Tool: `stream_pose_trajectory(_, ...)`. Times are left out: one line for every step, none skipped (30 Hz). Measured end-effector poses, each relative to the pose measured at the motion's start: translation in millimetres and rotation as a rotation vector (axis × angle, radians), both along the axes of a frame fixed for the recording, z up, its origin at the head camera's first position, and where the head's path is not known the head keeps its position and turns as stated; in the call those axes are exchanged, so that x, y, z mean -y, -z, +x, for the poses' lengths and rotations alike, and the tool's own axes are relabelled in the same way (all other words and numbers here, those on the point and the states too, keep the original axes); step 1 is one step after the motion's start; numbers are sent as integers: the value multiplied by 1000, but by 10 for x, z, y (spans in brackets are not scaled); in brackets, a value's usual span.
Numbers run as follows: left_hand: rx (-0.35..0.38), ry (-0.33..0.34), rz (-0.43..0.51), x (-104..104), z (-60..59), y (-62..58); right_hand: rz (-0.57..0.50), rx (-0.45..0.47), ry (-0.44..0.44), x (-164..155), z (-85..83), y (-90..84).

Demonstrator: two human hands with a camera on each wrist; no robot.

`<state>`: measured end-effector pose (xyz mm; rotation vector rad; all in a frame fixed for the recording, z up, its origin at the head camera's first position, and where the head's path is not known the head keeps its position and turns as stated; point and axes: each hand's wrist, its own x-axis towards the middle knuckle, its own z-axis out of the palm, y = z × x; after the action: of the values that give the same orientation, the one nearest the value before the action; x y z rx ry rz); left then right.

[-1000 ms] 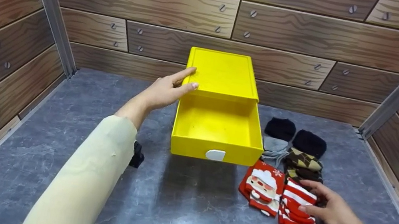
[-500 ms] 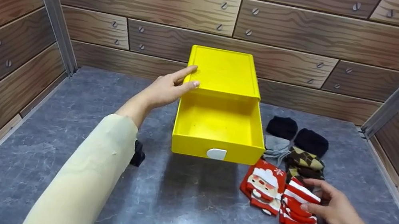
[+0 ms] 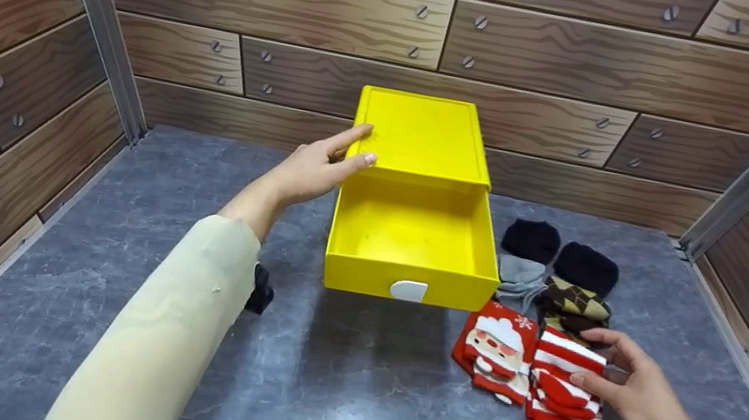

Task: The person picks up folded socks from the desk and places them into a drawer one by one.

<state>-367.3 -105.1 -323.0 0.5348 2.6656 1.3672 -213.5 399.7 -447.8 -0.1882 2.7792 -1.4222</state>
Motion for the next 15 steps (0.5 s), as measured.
stream_pose_trajectory(2, 0, 2, -1, 2, 0, -3, -13, 14, 5, 2, -9)
stream_pose_trajectory(5, -1, 3, -2, 2, -2, -8, -25, 28, 10, 5, -20)
stream_pose_trajectory(8, -1, 4, -3, 3, -1, -20, -39, 41, 15, 7, -30)
stream_pose_trajectory(11, -1, 5, -3, 3, -1, -23, -53, 53, 20, 8, -39)
stream_pose_trajectory(12, -2, 4, -2, 4, 0, -31, -68, 65, 26, 9, -48)
stream_pose_trajectory(12, -2, 3, -3, 3, -1, -41, -79, 75, 30, 10, -56)
stream_pose_trajectory(12, -3, 3, -3, 2, 1, -54, -85, 83, 35, 12, -66)
stream_pose_trajectory(12, -3, 1, -3, 0, 1, -72, -89, 91, 39, 13, -75)
stream_pose_trajectory(10, -4, -2, -2, -1, 1, -85, -97, 98, 43, 13, -83)
stream_pose_trajectory(8, -4, -3, -3, -2, 0, -92, -103, 102, 45, 13, -93)
stream_pose_trajectory(5, -5, -5, -3, -2, 0, -102, -110, 100, 44, 12, -101)
stream_pose_trajectory(3, -5, -6, -4, -2, -3, -112, -116, 98, 44, 12, -111)
stream_pose_trajectory(4, -5, -4, -4, -1, -4, -125, -122, 94, 46, 11, -123)
stream_pose_trajectory(2, -6, -4, -5, 2, -7, -137, -130, 89, 48, 10, -137)
stream_pose_trajectory(-2, -6, -5, -5, 4, -10, -145, -137, 82, 48, 9, -151)
